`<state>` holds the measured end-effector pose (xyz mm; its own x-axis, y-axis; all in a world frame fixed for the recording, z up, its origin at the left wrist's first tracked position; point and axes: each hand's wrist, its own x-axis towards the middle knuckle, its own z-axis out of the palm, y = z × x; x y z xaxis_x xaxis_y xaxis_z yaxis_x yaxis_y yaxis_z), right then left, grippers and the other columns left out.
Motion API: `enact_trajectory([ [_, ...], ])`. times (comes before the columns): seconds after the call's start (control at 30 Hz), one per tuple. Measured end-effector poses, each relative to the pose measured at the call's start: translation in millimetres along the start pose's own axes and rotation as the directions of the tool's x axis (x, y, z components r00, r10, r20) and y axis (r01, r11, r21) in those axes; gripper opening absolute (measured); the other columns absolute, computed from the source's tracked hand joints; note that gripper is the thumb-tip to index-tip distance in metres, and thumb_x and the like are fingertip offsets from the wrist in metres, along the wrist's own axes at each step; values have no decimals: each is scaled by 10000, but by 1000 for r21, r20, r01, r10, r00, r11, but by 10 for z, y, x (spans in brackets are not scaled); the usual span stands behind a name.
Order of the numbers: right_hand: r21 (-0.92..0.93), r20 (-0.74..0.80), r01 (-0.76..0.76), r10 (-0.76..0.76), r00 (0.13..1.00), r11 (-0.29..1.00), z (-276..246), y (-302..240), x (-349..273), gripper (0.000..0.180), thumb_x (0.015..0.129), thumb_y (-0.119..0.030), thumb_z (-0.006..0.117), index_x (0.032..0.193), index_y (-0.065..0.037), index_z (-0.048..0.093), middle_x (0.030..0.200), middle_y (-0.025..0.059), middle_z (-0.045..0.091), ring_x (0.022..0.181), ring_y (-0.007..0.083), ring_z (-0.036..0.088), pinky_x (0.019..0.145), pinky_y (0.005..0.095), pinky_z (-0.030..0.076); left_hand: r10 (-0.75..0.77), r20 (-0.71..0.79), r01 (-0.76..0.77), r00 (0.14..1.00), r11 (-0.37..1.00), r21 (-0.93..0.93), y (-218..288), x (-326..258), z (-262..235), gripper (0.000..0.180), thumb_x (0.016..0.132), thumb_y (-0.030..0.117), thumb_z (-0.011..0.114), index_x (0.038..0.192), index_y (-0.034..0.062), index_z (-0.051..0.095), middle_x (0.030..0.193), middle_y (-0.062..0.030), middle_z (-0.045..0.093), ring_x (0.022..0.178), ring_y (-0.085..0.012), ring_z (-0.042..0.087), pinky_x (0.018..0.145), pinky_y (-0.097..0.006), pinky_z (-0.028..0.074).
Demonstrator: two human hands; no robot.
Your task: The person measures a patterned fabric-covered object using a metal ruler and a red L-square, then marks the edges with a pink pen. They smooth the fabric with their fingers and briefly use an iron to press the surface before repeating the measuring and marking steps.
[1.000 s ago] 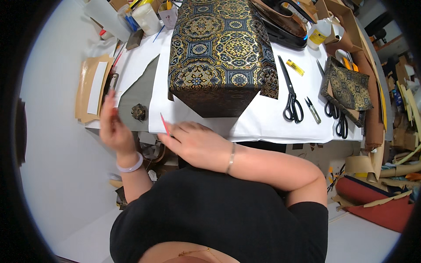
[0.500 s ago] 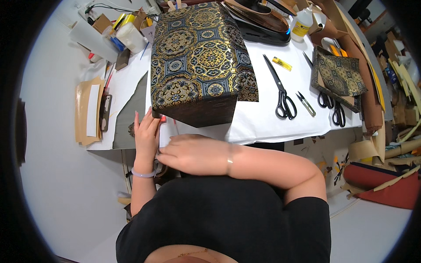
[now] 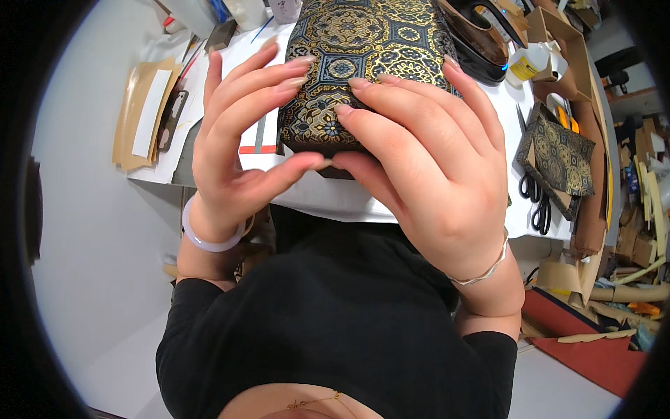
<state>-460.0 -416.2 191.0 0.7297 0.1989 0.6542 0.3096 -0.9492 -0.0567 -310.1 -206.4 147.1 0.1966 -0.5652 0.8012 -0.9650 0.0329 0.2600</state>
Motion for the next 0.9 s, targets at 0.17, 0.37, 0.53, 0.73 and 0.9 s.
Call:
enact_trajectory([
  [0.17,11,-1,2,-2,1000,1000,-24,0,38,404,764,-204,919,1134,-101,797,1215,65,800,1169,271,747,1121,478,478,12,51,-10,999,999,-32,23,90,-40,443,794,181,944,1181,65,763,1257,-117,785,1327,-375,679,1336,-550,134],
  [0.37,17,55,20,-21,998,1000,-147,22,10,400,793,-208,905,1172,-141,797,1230,28,785,1151,222,737,1077,435,504,31,163,-18,986,997,-80,22,145,-158,604,996,621,643,1201,73,794,1250,-105,789,1308,-368,692,1337,-594,77],
  [0.53,57,51,31,-33,998,998,-152,65,-23,410,807,-208,901,1195,-142,785,1265,26,777,1180,221,729,1065,427,504,-59,247,79,967,994,-71,-419,449,-151,412,1072,323,526,1344,96,737,1412,-74,724,1417,-315,611,1320,-609,92],
  [0.73,116,17,-17,15,1000,993,-98,63,-68,452,784,-257,926,1201,-154,783,1252,29,788,1194,233,725,1098,443,493,0,354,-26,935,997,70,-932,937,47,438,1135,252,392,1380,86,714,1481,-75,686,1449,-295,576,1327,-595,116],
  [0.9,157,1,-25,26,1000,987,-81,94,-109,440,801,-250,920,1209,-160,786,1276,17,777,1218,219,710,1107,434,480,-9,373,-24,928,996,83,-997,1097,107,387,1114,239,467,1352,82,728,1439,-68,708,1383,-264,621,1310,-616,182],
])
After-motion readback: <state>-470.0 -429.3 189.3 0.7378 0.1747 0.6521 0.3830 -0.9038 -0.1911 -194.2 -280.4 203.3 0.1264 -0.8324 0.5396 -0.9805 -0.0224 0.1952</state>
